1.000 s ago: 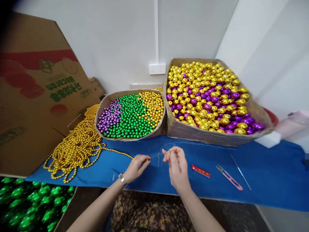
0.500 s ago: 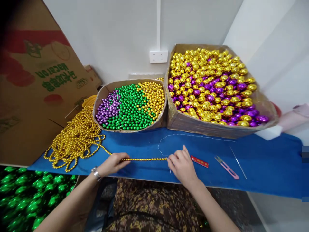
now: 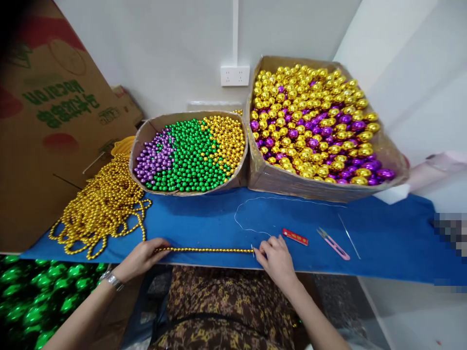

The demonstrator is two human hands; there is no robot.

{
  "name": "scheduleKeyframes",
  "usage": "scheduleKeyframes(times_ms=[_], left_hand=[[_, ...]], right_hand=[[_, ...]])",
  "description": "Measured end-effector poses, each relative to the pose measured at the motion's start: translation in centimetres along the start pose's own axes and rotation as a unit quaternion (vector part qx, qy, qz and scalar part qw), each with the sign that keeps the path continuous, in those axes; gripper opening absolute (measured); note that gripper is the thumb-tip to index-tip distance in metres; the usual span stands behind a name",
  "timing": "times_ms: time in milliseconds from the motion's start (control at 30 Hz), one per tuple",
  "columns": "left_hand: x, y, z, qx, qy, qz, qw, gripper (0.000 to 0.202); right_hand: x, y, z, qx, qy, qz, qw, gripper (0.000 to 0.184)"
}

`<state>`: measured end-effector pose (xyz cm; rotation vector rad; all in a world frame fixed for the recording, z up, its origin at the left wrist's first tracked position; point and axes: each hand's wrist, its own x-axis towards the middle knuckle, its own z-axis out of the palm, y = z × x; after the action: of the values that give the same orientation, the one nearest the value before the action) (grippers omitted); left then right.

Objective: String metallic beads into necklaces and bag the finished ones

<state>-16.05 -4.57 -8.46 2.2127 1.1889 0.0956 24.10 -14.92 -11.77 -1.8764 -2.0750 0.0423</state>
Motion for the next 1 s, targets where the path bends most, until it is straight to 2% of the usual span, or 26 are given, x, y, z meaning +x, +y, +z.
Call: scheduleKeyframes(times_ms=[267,467,733,1000], left_hand=[[0.0,-0.7,-0.1,-0.011,0.023,0.017,1.000,0.023],[0.1,-0.4,-0.1,0.006,0.045,0.004,0.999,0.012],[-0.1,-0.8,-0.3,0.019,0.034,0.007,0.999,0.010],[0.0,-1.1,-0.1,0.065,0.019,0.014,0.998,0.011]], right_hand=[[-0.3,0.3,0.8,-0.024,-0.017,0.012,0.999,0.043],[-0.5,0.8,0.8,0.011,-0.009,-0.023,1.000,0.048],[-0.6,1.5,1.3,0.015,-0.049,-0.040,0.998,0.045],[-0.7,1.5,1.2,0.007,-0.042,-0.038,0.998,0.044]])
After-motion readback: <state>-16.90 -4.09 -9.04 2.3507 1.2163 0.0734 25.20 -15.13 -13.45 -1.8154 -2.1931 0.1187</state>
